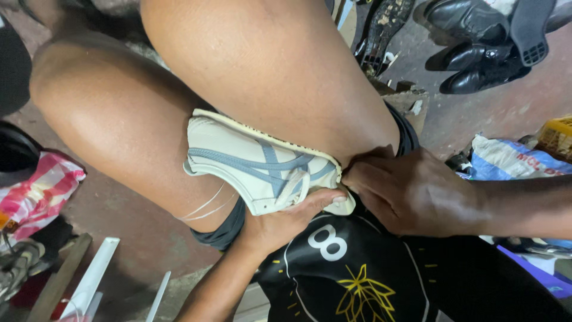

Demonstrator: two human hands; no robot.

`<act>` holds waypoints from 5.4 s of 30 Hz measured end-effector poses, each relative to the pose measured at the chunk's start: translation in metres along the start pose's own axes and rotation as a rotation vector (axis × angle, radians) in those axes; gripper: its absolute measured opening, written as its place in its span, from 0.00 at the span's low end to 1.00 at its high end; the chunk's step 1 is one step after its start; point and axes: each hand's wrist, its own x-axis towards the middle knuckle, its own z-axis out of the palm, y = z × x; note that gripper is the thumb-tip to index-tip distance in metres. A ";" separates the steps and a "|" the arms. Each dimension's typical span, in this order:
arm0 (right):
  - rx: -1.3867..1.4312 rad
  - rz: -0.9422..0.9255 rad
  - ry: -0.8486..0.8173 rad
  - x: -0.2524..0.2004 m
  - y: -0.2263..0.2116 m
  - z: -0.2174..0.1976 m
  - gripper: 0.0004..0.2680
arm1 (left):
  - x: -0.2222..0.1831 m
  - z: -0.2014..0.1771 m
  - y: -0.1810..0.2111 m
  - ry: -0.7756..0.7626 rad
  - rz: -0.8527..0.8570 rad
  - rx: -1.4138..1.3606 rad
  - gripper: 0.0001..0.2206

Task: The person stitches a white sneaker using a needle and thread, pulling the thread through the sole and upper by hand while holding the shoe against their lap.

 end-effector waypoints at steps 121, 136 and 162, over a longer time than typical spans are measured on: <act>0.493 0.138 -0.110 -0.028 0.051 -0.006 0.09 | -0.015 -0.015 -0.057 -0.473 -0.163 -0.433 0.22; 0.008 -0.003 0.168 -0.041 0.020 0.009 0.18 | -0.013 -0.028 -0.030 -0.473 -0.112 -0.177 0.19; 0.055 0.017 0.136 -0.045 0.036 0.022 0.19 | -0.028 -0.024 -0.025 -0.404 -0.170 -0.239 0.19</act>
